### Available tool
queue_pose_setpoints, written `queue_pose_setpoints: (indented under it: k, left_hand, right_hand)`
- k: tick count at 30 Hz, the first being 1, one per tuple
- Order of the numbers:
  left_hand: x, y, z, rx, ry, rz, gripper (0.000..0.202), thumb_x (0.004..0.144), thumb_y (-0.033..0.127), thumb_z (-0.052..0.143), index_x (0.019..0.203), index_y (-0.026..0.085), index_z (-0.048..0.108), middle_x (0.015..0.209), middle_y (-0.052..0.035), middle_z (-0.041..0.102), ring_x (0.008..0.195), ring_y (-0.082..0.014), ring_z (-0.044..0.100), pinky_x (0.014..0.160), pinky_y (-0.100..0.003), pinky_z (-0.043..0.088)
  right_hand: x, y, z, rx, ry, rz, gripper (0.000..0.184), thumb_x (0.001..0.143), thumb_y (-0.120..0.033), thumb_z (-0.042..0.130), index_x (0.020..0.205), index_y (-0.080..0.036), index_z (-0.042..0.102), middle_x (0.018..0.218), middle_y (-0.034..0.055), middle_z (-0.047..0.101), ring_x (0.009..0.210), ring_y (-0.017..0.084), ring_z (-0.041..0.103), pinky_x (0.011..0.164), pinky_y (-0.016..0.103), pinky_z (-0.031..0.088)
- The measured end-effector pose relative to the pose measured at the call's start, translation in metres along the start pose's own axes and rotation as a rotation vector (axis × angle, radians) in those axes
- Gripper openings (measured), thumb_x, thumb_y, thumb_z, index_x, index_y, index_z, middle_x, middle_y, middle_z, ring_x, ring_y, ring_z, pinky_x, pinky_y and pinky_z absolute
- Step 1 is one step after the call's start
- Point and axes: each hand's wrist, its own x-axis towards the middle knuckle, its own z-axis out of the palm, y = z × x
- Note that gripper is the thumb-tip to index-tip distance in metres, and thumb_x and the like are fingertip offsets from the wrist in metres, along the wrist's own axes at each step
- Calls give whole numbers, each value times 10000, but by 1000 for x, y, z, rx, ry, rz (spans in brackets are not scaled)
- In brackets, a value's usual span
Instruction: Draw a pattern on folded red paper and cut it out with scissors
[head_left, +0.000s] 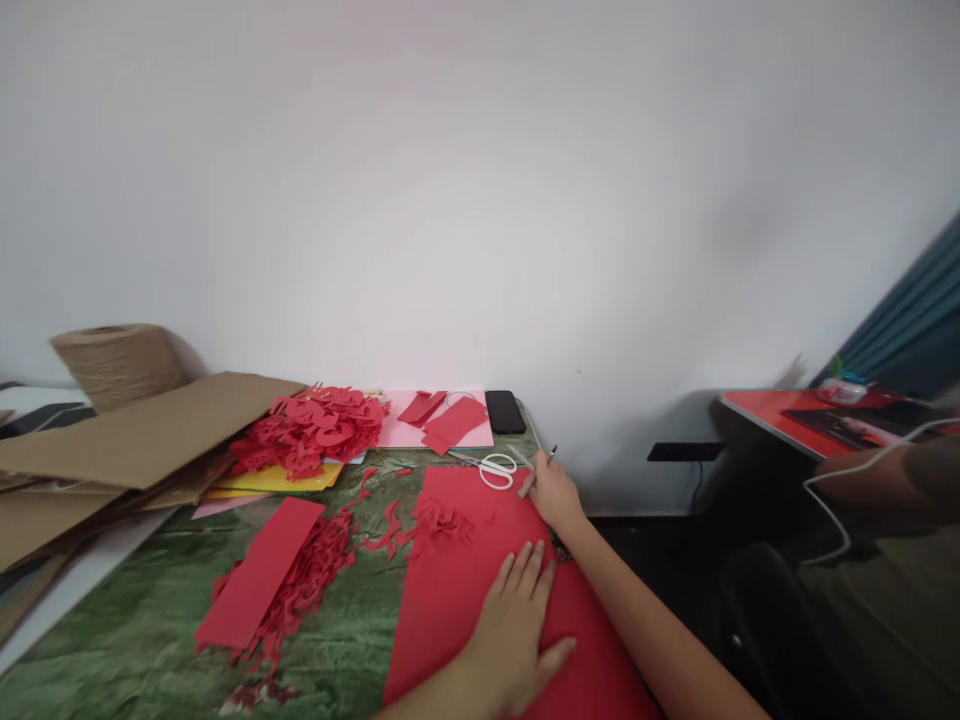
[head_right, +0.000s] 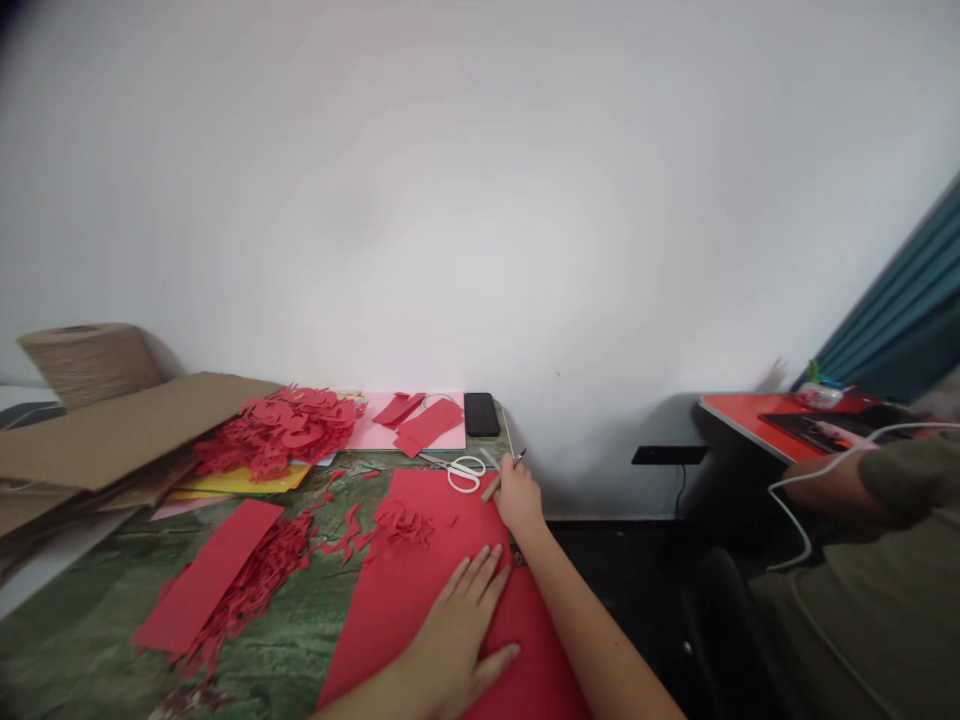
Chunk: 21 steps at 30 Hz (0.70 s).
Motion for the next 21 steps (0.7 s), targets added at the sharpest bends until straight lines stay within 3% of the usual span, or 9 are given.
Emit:
queue_pose_setpoints:
  k: [5, 9, 13, 17, 21]
  left_hand:
    - [2, 8, 15, -18, -19, -89, 717, 784, 491, 383, 1368, 191, 97, 1447, -30, 41, 1311, -253, -31, 1070, -481, 19]
    - [4, 18, 14, -56, -80, -164, 695, 789, 445, 358, 1365, 162, 88, 1435, -57, 20, 1303, -263, -37, 1062, -510, 26]
    - [7, 18, 10, -82, -115, -151, 717, 774, 459, 373, 1363, 140, 117, 1423, -73, 16, 1304, -271, -10, 1064, -509, 36]
    - [8, 17, 5, -99, -139, -151, 720, 774, 464, 374, 1362, 116, 147, 1427, -83, 30, 1307, -258, -4, 1074, -475, 33]
    - [6, 13, 8, -111, -110, -150, 709, 778, 466, 373, 1367, 147, 140, 1437, -68, 37, 1310, -248, -3, 1074, -473, 38]
  right_hand:
    - [11, -9, -2, 33, -32, -134, 101, 795, -162, 445, 887, -203, 447, 817, 61, 563, 718, 181, 529, 563, 253, 312]
    - [37, -32, 7, 70, -77, -304, 34, 793, -225, 493, 821, -224, 474, 829, 43, 557, 767, 187, 511, 596, 250, 316]
    - [55, -54, 15, 128, -73, -367, 118, 751, -271, 560, 808, -220, 470, 824, 43, 542, 762, 192, 490, 611, 255, 315]
    - [42, -59, 9, 229, -51, -359, 167, 717, -284, 561, 820, -215, 448, 783, 18, 519, 700, 176, 476, 596, 251, 321]
    - [16, -45, -5, 338, -69, -363, 208, 641, -234, 594, 790, -222, 450, 785, -6, 529, 691, 163, 490, 614, 246, 348]
